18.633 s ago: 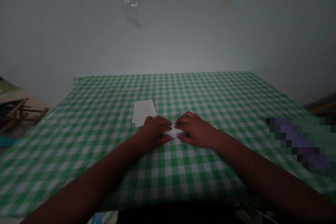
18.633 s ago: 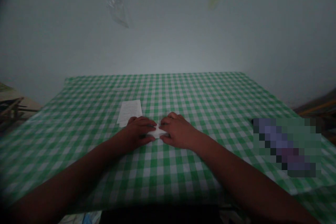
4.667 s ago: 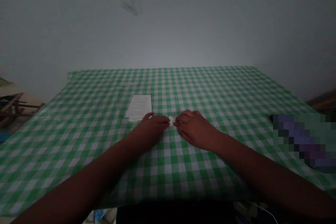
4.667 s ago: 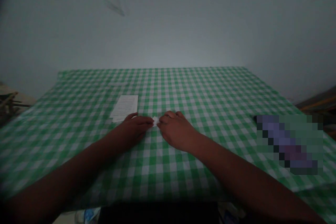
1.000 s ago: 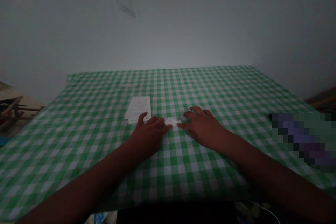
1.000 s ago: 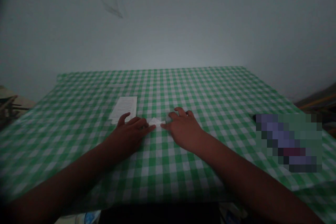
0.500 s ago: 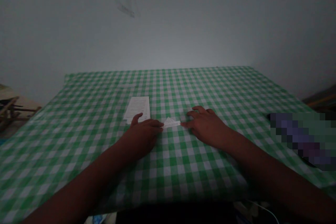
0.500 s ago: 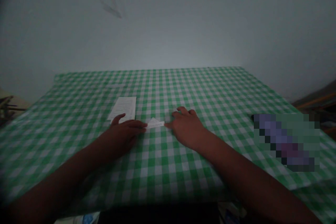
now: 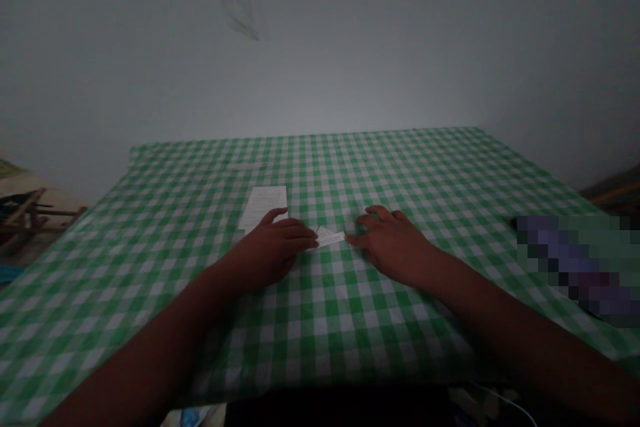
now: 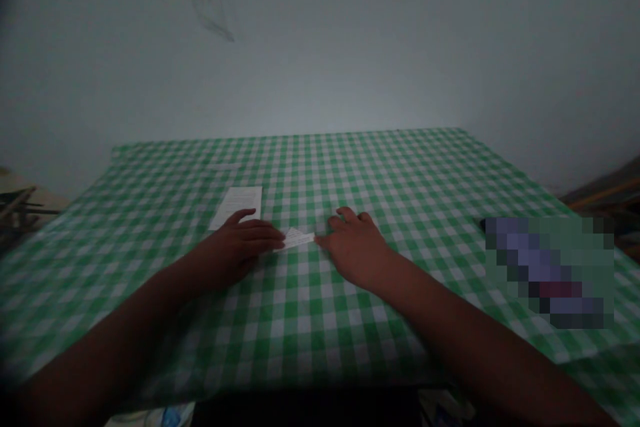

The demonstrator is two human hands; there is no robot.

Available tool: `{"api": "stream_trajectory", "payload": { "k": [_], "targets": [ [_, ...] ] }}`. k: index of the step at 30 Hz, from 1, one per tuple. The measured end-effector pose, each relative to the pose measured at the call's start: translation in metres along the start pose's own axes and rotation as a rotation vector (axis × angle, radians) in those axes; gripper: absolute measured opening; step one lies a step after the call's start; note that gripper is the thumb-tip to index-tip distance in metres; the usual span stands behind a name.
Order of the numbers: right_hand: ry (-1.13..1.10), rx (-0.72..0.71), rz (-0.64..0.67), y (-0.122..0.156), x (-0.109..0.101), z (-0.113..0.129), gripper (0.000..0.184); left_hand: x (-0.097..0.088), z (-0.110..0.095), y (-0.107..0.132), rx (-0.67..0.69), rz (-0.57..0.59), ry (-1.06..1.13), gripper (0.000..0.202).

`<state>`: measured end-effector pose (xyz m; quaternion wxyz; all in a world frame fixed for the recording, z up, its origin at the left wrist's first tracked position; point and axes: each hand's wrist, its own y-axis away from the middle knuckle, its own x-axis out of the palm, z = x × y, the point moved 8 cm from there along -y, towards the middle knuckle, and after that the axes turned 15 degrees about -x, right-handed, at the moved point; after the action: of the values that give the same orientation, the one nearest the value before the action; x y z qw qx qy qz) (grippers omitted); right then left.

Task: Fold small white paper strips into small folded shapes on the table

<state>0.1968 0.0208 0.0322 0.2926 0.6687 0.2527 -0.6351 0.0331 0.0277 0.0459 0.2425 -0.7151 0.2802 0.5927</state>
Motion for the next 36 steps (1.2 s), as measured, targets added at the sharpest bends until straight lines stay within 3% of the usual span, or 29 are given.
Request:
{"api": "stream_trajectory", "payload": {
  "k": [6, 15, 20, 25, 29, 36],
  "targets": [
    [0.005, -0.003, 0.005, 0.0, -0.002, 0.0, 0.037, 0.021, -0.007, 0.0, 0.033, 0.095, 0.016, 0.061],
    [0.0, -0.006, -0.024, 0.0, -0.001, -0.003, 0.038, 0.004, 0.01, 0.008, -0.12, 0.167, 0.052, 0.054],
    [-0.004, -0.009, -0.019, 0.0, 0.0, -0.001, 0.038, -0.004, 0.006, 0.002, -0.136, 0.1, 0.06, 0.035],
    [-0.02, 0.003, -0.027, -0.002, -0.005, 0.001, 0.035, 0.006, 0.005, -0.009, -0.266, -0.093, 0.049, 0.042],
    [-0.06, 0.015, -0.084, -0.005, -0.01, 0.003, 0.028, 0.023, 0.003, -0.016, -0.302, -0.09, 0.052, 0.051],
    [-0.129, 0.032, -0.193, -0.013, -0.007, 0.001, 0.02, 0.029, 0.006, -0.018, -0.28, -0.121, 0.204, 0.055]
  ]
}}
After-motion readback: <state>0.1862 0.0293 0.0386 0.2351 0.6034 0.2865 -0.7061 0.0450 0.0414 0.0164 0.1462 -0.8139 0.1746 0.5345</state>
